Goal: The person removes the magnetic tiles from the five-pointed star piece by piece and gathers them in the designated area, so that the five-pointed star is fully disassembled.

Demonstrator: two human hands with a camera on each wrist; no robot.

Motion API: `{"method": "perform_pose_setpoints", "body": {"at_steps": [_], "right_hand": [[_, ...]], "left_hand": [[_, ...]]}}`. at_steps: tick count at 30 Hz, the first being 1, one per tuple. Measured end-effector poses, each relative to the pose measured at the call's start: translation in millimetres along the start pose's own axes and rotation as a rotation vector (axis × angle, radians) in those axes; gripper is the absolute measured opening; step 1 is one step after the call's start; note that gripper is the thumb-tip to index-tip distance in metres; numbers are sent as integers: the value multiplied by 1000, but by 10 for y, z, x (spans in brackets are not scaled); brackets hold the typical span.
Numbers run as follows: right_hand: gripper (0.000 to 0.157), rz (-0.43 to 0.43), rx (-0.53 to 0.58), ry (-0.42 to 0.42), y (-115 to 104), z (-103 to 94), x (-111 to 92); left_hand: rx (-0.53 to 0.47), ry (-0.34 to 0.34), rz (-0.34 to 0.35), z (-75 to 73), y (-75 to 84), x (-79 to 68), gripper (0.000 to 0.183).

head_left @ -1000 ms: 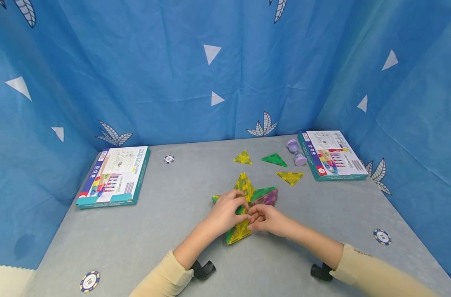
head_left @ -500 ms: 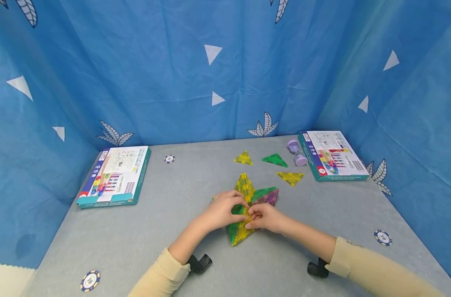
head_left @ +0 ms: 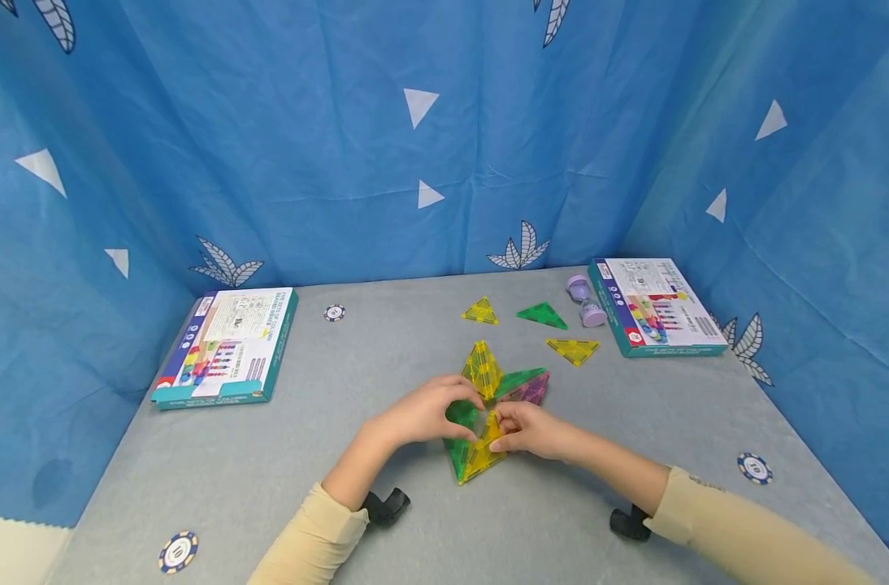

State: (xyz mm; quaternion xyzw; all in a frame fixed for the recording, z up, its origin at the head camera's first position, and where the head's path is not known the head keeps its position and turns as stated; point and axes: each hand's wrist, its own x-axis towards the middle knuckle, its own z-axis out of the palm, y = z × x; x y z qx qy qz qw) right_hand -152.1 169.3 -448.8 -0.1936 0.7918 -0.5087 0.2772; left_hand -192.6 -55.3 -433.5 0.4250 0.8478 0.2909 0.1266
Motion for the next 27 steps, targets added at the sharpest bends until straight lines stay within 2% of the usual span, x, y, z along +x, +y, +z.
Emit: {"method": "perform_pose_setpoints", "body": {"at_steps": [5, 10, 13, 17, 20, 22, 24, 27], "right_hand": [[31, 6, -14, -29, -2, -61, -48], [22, -34, -17, -84, 7, -159, -115], [30, -63, -14, -116, -34, -268, -159], [21, -74, -44, -123, -198, -489, -206], [20, -46, -51, -55, -403, -688, -207], [23, -26, -55, 22, -560, -814, -161], [27, -7, -67, 109, -709, -916, -58], [28, 21, -82, 223, -888, -1021, 211]], "left_hand": [[-1, 3, 2, -11, -6, -8, 37], [5, 9, 0, -5, -8, -7, 37], [19, 12, 9, 6, -18, -7, 37], [34, 18, 27, 16, -29, -17, 37], [37, 20, 32, 17, -24, -12, 38], [43, 19, 35, 17, -25, -4, 37], [52, 16, 36, 20, -27, 4, 37], [63, 10, 37, 18, -15, 4, 37]]}}
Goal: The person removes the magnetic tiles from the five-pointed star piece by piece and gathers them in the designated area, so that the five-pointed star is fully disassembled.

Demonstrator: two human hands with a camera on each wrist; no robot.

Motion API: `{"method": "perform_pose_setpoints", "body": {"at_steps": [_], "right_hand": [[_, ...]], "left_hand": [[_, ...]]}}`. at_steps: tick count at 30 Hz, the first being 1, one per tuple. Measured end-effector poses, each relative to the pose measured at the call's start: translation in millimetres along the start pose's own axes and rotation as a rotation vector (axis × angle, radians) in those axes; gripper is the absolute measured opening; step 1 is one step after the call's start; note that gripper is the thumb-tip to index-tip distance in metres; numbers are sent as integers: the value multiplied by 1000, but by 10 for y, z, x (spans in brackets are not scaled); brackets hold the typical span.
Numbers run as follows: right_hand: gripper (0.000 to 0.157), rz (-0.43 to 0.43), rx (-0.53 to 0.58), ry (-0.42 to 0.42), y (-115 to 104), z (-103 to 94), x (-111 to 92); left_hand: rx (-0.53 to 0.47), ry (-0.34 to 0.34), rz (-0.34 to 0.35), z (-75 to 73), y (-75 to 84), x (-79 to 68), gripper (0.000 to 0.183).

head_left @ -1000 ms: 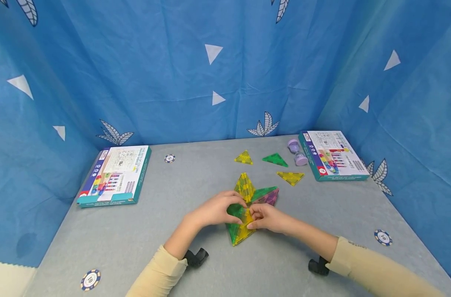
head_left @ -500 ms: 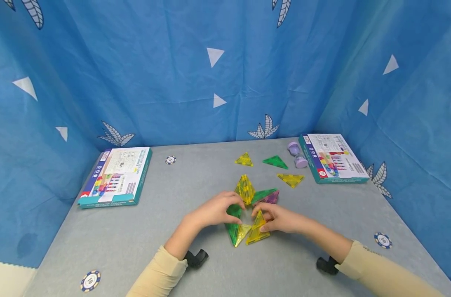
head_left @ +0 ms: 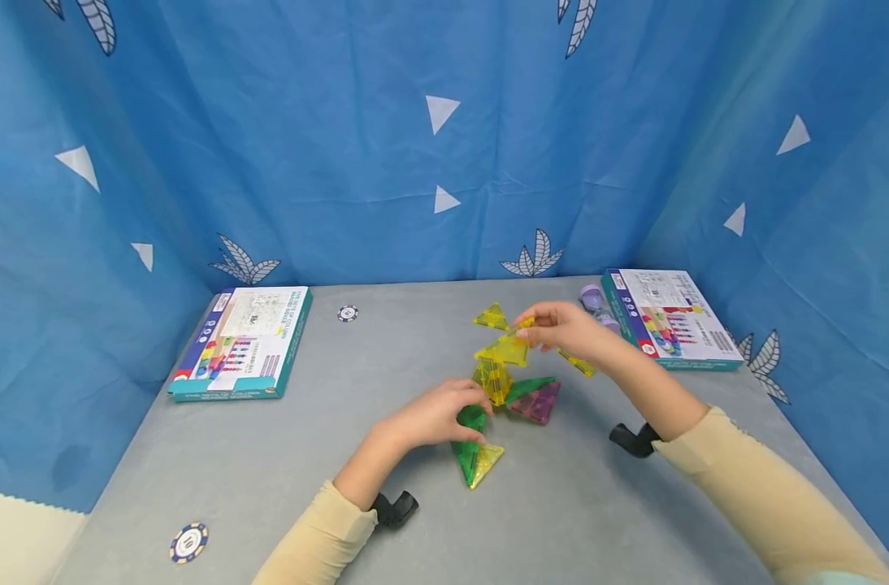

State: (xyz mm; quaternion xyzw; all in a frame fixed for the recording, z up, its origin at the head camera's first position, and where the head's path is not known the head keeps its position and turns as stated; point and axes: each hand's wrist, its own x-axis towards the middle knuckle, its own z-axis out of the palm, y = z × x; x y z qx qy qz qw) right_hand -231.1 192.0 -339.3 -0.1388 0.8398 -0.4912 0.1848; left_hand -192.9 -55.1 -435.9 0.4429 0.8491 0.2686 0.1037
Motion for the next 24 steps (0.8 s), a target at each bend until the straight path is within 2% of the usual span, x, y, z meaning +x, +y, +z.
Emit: {"method": "perform_pose_setpoints", "body": {"at_steps": [2, 5, 8, 11, 16, 19, 24], "right_hand": [[28, 28, 12, 56, -95, 0, 241], [28, 88, 93, 96, -192, 53, 626], [28, 166, 172, 88, -243, 158, 969], [28, 257, 228, 64, -231, 293, 1212], [22, 381, 328, 66, -130, 525, 1440], [23, 412, 357, 72, -105, 622, 1496], [27, 447, 346, 53, -110, 738, 1554]], "left_hand": [[6, -4, 0, -6, 10, 0, 37], [15, -3, 5, -15, 27, -8, 38], [20, 0, 9, -17, 30, -17, 38], [16, 1, 14, -11, 37, -14, 38], [-2, 4, 19, -13, 50, -11, 36], [-1, 8, 27, -9, 37, -14, 36], [2, 6, 24, -16, 33, -23, 35]]}}
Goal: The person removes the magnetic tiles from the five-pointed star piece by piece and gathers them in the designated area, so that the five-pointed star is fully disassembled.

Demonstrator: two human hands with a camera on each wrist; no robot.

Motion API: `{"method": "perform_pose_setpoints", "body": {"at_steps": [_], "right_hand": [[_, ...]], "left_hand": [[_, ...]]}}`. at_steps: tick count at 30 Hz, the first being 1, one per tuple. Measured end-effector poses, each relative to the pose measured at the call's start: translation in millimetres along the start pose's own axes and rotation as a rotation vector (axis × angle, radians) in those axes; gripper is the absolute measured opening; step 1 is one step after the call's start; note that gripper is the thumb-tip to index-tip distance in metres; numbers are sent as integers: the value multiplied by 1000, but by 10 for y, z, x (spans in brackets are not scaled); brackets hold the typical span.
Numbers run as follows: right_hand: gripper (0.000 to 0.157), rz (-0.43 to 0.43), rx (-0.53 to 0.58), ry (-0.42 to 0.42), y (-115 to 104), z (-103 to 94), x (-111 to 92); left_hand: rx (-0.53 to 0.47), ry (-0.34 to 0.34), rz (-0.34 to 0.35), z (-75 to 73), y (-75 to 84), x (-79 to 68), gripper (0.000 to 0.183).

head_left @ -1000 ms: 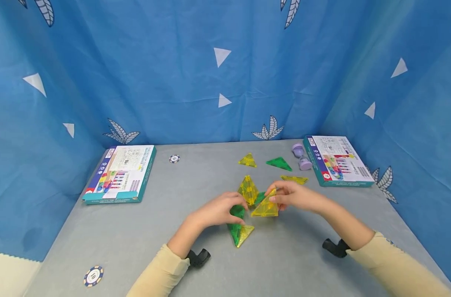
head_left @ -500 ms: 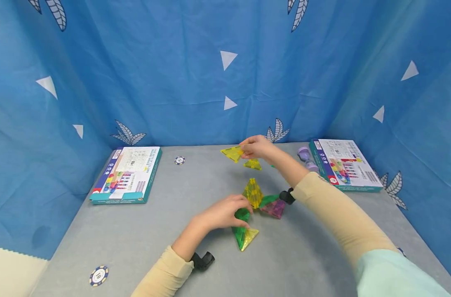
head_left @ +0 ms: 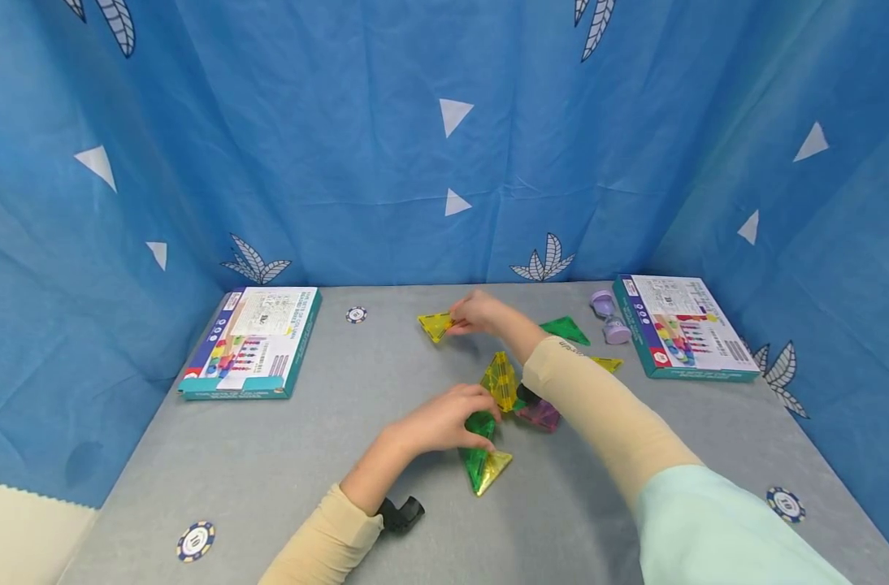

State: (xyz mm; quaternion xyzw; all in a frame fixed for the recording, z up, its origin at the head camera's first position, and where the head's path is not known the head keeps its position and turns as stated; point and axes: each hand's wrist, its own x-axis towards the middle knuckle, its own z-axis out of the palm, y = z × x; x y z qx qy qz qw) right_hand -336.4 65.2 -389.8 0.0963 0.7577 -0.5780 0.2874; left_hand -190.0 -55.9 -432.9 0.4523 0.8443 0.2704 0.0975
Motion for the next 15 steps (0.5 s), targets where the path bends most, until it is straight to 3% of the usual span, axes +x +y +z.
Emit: {"method": "perform_pose_setpoints", "body": {"at_steps": [15], "right_hand": [[38, 13, -1, 9, 52, 88, -12]], "left_hand": [[28, 12, 17, 10, -2, -3, 36]]}}
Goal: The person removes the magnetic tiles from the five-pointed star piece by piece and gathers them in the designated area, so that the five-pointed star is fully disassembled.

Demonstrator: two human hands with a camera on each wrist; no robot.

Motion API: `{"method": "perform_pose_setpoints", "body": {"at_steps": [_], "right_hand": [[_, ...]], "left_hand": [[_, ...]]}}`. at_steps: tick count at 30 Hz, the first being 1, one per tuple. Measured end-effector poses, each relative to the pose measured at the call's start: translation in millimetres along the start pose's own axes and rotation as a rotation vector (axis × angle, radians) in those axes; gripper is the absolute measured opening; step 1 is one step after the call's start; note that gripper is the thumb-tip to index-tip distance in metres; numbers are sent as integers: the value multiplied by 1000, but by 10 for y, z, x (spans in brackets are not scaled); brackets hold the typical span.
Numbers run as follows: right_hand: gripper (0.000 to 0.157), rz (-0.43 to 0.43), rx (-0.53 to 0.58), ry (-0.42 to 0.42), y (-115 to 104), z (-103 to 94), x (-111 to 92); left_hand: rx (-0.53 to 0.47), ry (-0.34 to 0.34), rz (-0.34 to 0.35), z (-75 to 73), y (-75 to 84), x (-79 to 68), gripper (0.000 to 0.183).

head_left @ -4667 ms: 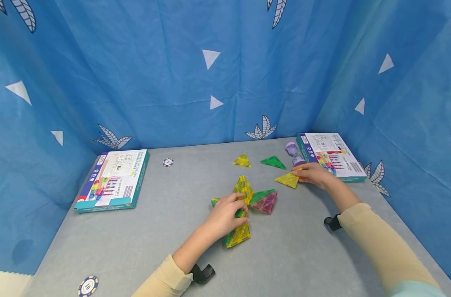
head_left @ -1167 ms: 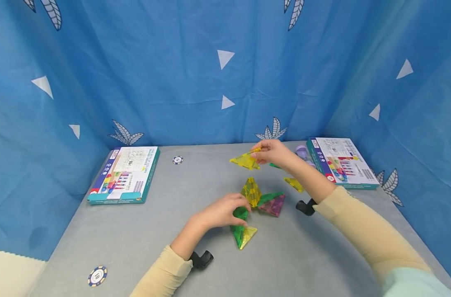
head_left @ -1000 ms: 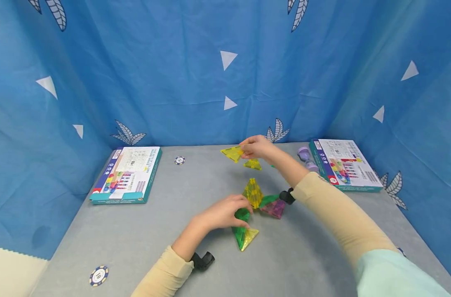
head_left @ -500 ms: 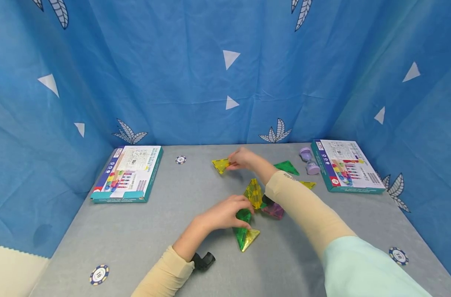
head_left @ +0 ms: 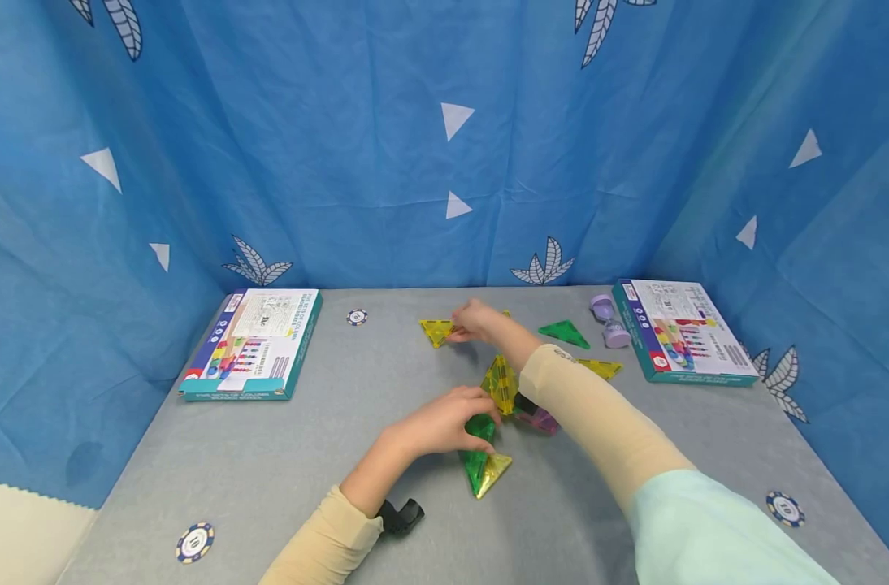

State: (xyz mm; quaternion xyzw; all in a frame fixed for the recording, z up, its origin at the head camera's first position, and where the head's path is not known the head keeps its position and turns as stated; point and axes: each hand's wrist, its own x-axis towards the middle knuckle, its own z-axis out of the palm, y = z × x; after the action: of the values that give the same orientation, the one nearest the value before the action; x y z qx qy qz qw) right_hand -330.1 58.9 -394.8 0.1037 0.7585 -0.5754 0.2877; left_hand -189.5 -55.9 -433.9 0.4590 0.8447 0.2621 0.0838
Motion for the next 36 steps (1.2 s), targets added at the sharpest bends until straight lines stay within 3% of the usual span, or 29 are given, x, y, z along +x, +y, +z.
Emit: {"method": "perform_pose_setpoints", "body": {"at_steps": [8, 12, 16, 20, 23, 26, 31, 36], "right_hand": [[46, -8, -46, 41, 58, -127, -67], [49, -96, -119, 29, 68, -196, -238], [42, -272, -242, -8, 120, -319, -557], [32, -435, -355, -72, 319, -484, -1014], [30, -476, -365, -139, 588, -587, -1345], [33, -427, -313, -214, 915, -637, -1546], [43, -257, -137, -313, 1398, -588, -1615], [51, -124, 88, -353, 1595, -483, -1580]], "left_hand": [[-12, -1, 9, 52, -29, -13, 37], [-15, -4, 5, 57, -43, -7, 37], [-17, -17, -7, 42, -45, 0, 37], [-21, -24, -9, 21, -43, 11, 37], [-28, -20, -5, 4, -47, 26, 37], [-34, -16, -12, -13, -50, 39, 38], [-26, -15, -45, -34, -46, 41, 37], [-29, -21, -58, -28, -30, 25, 36]]}}
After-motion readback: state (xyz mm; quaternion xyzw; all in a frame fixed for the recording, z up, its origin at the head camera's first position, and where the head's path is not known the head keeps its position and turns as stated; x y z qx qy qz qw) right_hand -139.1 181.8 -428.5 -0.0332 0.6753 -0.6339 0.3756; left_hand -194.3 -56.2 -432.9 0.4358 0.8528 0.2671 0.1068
